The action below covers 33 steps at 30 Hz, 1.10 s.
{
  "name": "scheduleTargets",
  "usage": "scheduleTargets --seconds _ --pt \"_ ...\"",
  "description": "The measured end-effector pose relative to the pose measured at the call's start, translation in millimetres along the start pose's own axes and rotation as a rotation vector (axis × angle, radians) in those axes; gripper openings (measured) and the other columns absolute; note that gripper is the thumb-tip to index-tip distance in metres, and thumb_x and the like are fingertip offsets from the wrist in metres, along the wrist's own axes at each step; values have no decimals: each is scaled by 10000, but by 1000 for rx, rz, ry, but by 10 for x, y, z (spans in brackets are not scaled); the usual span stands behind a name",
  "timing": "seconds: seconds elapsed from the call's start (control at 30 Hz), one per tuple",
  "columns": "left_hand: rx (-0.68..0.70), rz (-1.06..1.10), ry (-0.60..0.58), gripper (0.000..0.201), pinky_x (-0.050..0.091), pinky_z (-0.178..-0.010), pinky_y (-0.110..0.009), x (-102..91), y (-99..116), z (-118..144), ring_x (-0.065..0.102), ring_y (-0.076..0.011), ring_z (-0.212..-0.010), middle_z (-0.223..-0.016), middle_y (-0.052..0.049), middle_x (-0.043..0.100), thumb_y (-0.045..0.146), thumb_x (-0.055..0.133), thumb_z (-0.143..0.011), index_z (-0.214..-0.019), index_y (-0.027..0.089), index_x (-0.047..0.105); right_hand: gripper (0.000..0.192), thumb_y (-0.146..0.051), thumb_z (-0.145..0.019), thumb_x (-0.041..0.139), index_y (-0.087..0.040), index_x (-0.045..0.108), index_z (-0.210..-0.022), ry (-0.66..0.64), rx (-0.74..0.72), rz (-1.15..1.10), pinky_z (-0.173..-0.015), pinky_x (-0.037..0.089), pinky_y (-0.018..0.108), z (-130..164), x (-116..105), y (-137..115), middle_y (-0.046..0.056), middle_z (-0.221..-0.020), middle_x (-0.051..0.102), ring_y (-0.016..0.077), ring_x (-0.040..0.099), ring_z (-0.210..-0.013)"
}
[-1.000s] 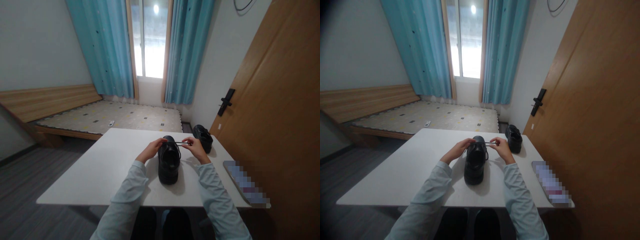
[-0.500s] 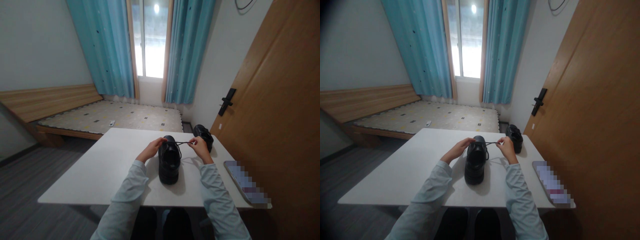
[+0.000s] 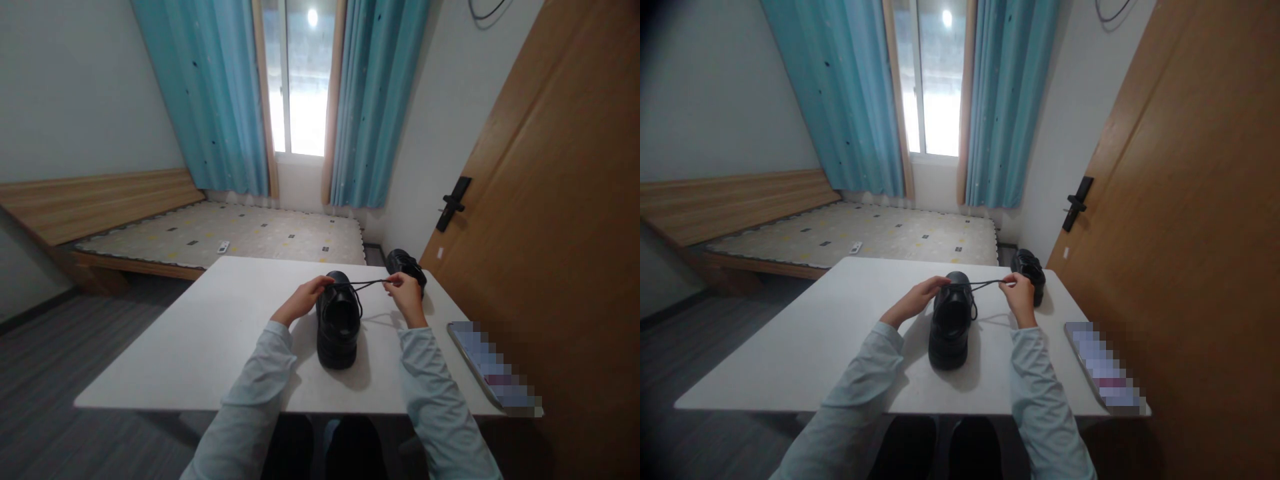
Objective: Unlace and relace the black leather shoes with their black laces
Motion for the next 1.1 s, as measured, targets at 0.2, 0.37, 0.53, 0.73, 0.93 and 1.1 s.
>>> scheduleTargets --seconds 0.2,0.37,0.53,0.73,0.93,1.1 --pt "-1 4 -7 310 409 -1018 -350 0 0 6 568 -187 -1117 -1178 -54 641 199 419 -855 -1114 202 589 164 -309 -618 649 -163 659 -691 37 23 -37 -535 509 307 -15 -54 64 71 -646 685 202 635 -570" --pt "7 1 -6 303 411 -1011 -347 -5 10 11 572 -188 -1109 -1176 -68 638 197 411 -862 -1106 188 590 193 -307 -606 661 -154 628 -718 72 87 -189 -502 536 303 8 -83 31 72 -671 663 212 657 -591" --pt "1 6 -10 303 409 -1015 -341 -6 -1 10 568 -184 -1115 -1181 -61 636 196 417 -861 -1110 194 588 217 -295 -603 663 -156 567 -738 79 129 -373 -484 548 283 28 -67 -16 49 -679 633 179 653 -522" --pt "9 11 -10 303 409 -1012 -348 0 -7 8 569 -189 -1110 -1186 -68 633 197 415 -860 -1111 187 586 268 -333 -656 633 -186 470 -812 78 130 -477 -454 544 263 41 -52 -38 20 -654 635 153 636 -480" --pt "7 15 -8 298 413 -1008 -349 1 -24 3 573 -193 -1106 -1179 -66 637 208 424 -860 -1109 190 587 261 -336 -650 613 -179 481 -813 170 98 -418 -379 492 215 24 -96 -45 -19 -628 592 122 588 -454" --pt "7 14 -1 295 417 -1005 -344 6 -37 -2 576 -185 -1103 -1178 -57 639 201 420 -861 -1104 201 587 194 -285 -672 581 -172 519 -817 251 46 -356 -390 492 228 24 -150 -74 -7 -653 579 126 572 -482"
Point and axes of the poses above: each hand's wrist, its own z-axis away from the middle knuckle, its own x-axis out of the palm, y = z × x, the point moved 4 cm from there along -z, towards the middle knuckle
